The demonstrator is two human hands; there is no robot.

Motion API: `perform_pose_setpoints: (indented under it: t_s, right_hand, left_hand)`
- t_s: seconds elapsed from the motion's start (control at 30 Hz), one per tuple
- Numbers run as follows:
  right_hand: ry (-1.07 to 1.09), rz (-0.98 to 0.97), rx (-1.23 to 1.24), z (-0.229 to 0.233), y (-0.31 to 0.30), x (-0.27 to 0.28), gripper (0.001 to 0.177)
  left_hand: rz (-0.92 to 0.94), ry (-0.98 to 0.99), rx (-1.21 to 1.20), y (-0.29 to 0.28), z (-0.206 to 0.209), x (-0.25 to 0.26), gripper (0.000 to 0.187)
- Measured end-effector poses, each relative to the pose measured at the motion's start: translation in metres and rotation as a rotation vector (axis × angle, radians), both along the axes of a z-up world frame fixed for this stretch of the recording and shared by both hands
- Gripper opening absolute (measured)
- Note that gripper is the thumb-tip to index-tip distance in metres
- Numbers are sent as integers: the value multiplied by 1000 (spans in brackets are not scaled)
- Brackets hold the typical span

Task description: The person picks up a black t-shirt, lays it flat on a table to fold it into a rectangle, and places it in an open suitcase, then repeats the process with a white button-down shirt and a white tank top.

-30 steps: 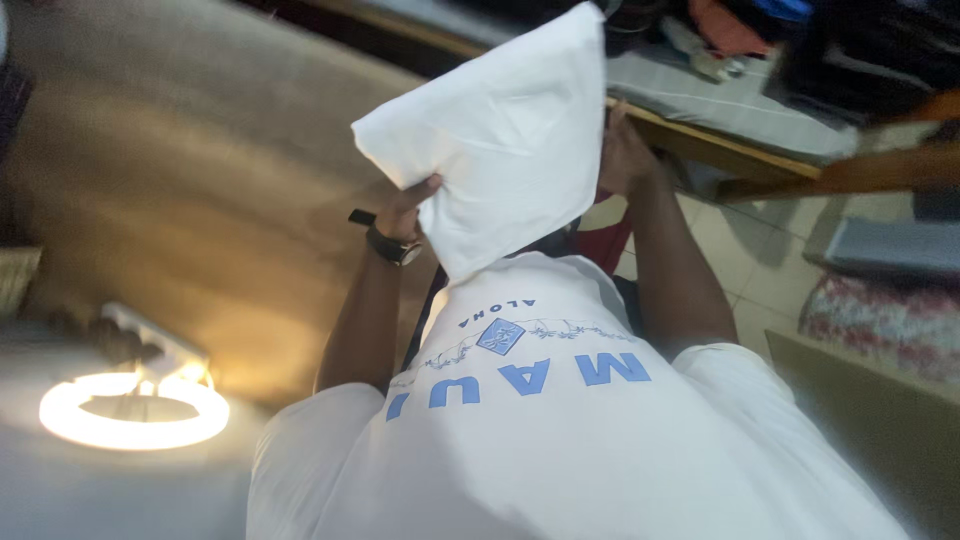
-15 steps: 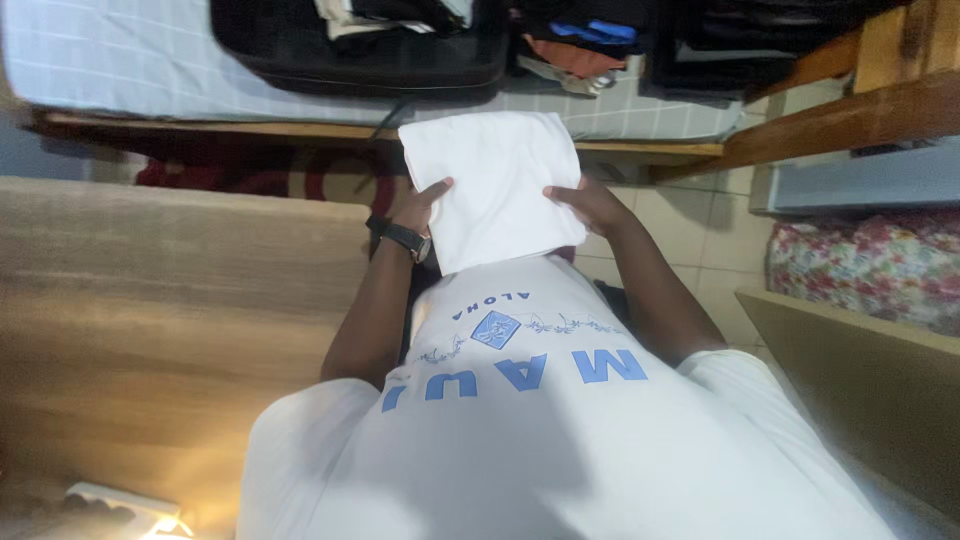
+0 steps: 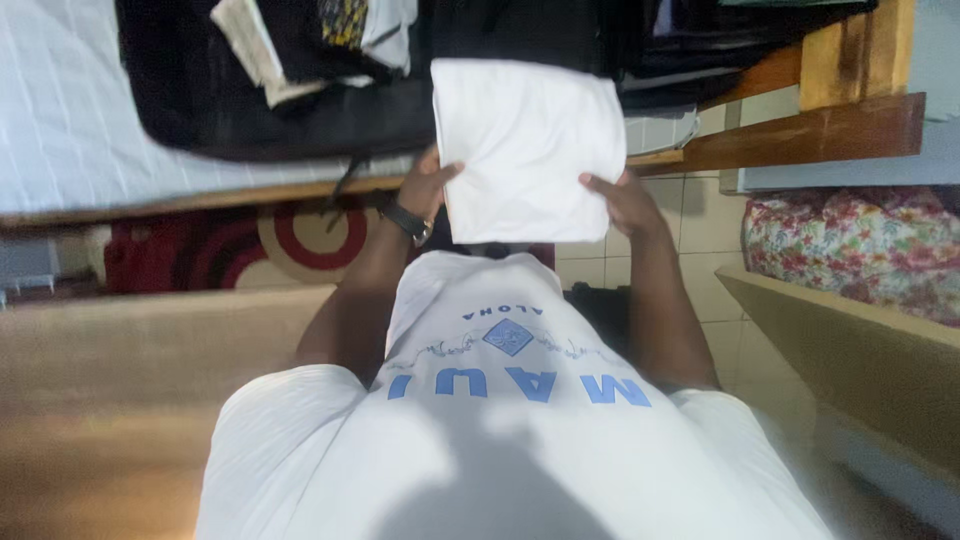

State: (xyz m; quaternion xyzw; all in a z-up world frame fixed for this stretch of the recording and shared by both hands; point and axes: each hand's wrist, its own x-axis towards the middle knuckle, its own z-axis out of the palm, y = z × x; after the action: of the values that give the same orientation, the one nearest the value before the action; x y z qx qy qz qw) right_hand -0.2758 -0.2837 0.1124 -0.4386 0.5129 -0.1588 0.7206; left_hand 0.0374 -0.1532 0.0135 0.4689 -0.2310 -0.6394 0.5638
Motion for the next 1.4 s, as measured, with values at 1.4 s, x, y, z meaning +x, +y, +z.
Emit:
perform_pose_setpoints:
  t_s: [1.4]
  right_hand:
    - [479,117,-490,-121,-200,67,43]
  left_hand:
    - [287,-598,291,-180,-89,63,57]
